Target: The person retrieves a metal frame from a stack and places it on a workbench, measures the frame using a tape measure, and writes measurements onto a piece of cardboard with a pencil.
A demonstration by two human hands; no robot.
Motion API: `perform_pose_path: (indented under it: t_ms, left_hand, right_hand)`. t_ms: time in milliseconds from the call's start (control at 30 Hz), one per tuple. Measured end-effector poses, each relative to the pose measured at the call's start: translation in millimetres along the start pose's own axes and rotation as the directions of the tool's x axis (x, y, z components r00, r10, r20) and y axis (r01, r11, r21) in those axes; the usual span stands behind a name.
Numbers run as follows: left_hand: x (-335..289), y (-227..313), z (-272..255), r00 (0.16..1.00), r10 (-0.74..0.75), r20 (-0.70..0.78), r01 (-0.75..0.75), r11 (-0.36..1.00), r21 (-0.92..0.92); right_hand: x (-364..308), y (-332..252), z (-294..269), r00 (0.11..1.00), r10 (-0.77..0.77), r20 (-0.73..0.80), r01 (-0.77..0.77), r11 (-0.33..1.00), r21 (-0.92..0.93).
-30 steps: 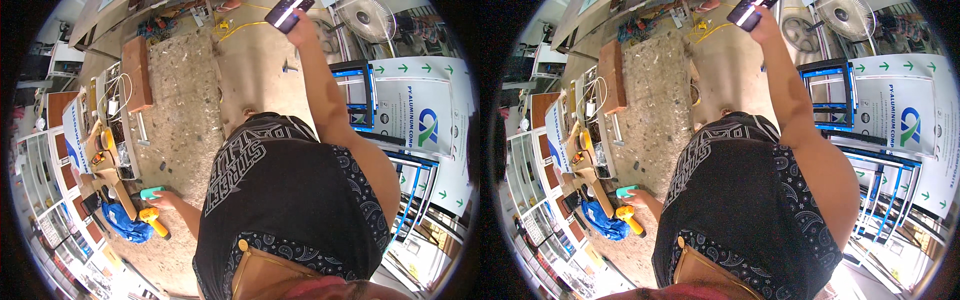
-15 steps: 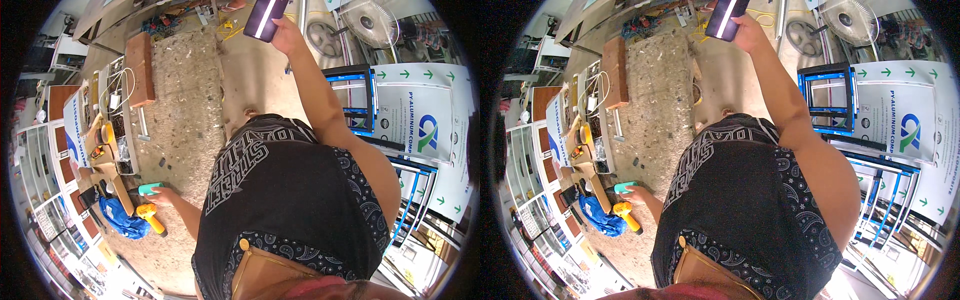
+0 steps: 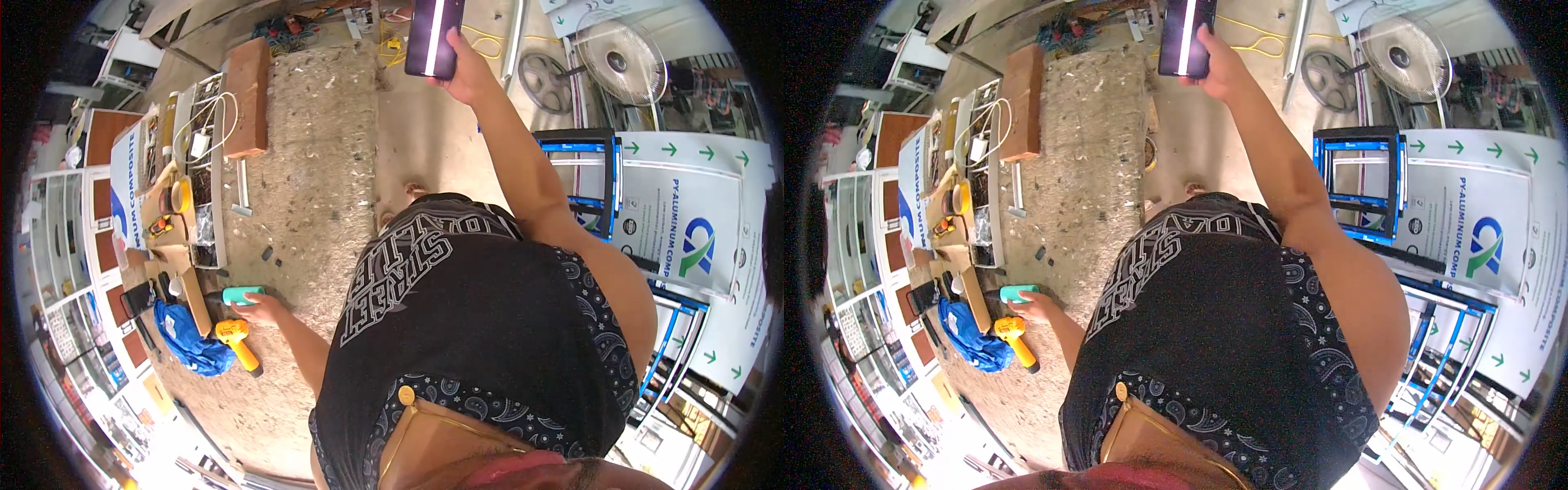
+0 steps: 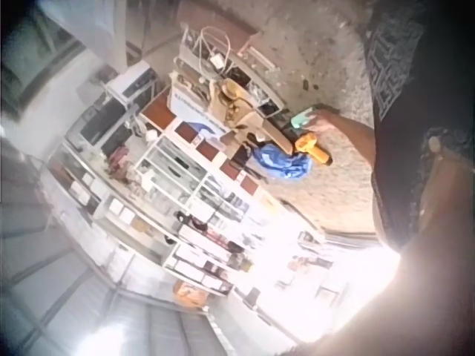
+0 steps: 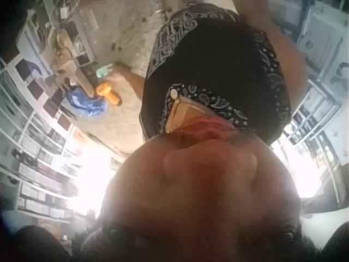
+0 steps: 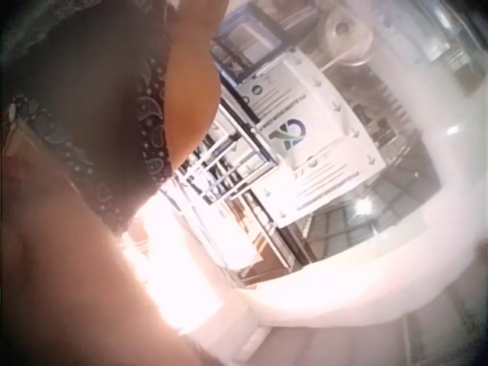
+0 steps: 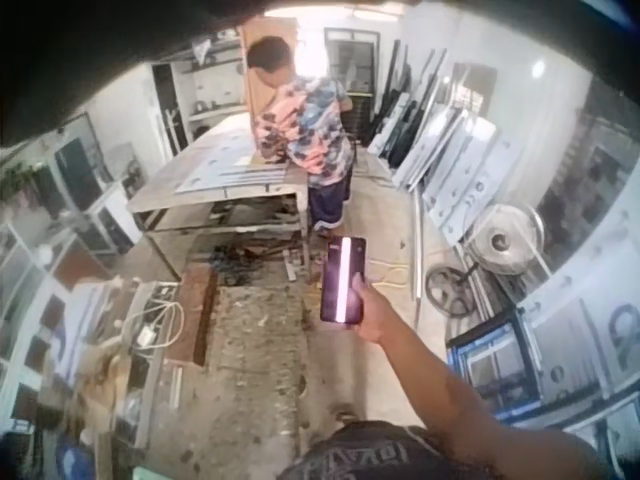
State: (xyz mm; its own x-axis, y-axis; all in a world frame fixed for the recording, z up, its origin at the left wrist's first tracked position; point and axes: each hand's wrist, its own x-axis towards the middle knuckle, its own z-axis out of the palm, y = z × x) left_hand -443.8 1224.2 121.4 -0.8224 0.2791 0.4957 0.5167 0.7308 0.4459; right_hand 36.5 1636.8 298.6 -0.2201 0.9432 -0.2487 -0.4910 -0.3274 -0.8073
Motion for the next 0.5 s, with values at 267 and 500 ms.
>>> perform_pose_path:
  t_ms: [267,500]
  left_hand:
    - [0,5,-4,0.999,-0.042,0.011,0.041,0.999,0.022]
    - [2,0,-1,0.995,-0.102,-0.012,0.101,0.992,-0.072]
  right_hand:
    - [17,18,34,0.964,0.101,0.245,-0.120,0.991,0.062]
    - [49,49,51,0.968,0.150,0.202,-0.155,0.988,0.010]
